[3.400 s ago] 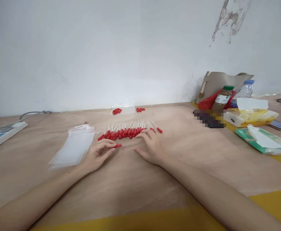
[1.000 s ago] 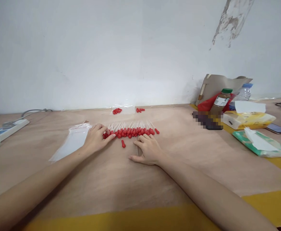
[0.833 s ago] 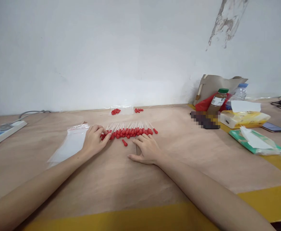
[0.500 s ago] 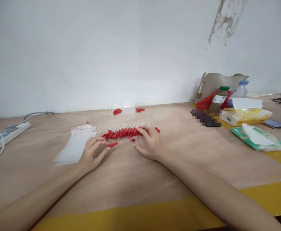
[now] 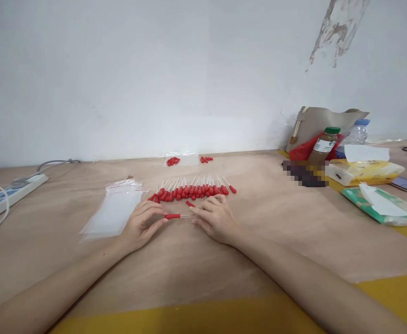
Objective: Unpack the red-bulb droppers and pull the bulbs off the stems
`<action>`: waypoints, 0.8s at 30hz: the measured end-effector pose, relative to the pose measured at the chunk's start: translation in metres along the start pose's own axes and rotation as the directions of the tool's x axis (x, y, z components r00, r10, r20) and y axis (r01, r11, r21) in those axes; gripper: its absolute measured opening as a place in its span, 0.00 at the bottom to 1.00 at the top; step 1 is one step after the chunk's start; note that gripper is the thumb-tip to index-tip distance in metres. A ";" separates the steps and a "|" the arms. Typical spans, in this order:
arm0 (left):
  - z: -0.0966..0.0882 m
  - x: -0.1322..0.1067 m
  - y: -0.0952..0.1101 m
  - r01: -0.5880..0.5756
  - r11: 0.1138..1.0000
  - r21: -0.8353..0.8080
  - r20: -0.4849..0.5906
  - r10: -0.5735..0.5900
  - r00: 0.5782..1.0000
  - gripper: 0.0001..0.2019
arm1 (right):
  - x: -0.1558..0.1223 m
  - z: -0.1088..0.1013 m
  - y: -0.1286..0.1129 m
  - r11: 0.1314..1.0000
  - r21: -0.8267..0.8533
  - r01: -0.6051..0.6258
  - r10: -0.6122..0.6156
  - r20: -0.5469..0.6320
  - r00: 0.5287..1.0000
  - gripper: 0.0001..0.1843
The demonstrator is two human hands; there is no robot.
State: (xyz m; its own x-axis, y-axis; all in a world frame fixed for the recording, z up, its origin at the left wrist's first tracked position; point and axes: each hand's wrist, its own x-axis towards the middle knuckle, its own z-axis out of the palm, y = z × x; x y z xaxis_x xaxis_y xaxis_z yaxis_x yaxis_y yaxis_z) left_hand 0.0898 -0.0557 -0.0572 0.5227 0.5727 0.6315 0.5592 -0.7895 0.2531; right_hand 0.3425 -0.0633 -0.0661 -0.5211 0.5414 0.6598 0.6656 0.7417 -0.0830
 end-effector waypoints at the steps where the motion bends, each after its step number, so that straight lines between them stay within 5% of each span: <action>1: 0.000 0.000 0.002 0.006 1.000 -0.020 0.011 -0.005 1.000 0.05 | 0.000 0.000 -0.001 1.000 -0.004 -0.004 0.004 0.007 1.000 0.14; 8: 0.001 0.002 0.011 0.032 0.998 -0.060 0.122 -0.025 0.992 0.17 | 0.001 0.004 -0.008 0.999 -0.014 0.029 -0.030 -0.042 0.999 0.13; 17: 0.002 0.001 0.014 0.011 0.999 0.039 0.248 -0.020 0.968 0.11 | 0.000 -0.001 -0.012 0.994 -0.005 0.105 -0.106 -0.009 0.994 0.13; 24: -0.003 -0.004 0.010 0.009 0.999 0.041 0.228 -0.018 0.973 0.11 | -0.005 -0.003 -0.007 0.994 -0.013 0.110 -0.110 -0.017 0.994 0.13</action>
State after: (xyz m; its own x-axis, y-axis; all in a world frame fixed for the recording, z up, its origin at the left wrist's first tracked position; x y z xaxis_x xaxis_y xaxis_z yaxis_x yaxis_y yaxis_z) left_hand 0.0911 -0.0662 -0.0546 0.6457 0.6219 0.4431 0.5893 -0.7749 0.2287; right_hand 0.3422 -0.0727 -0.0666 -0.5821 0.4493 0.6777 0.6112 0.7915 0.0002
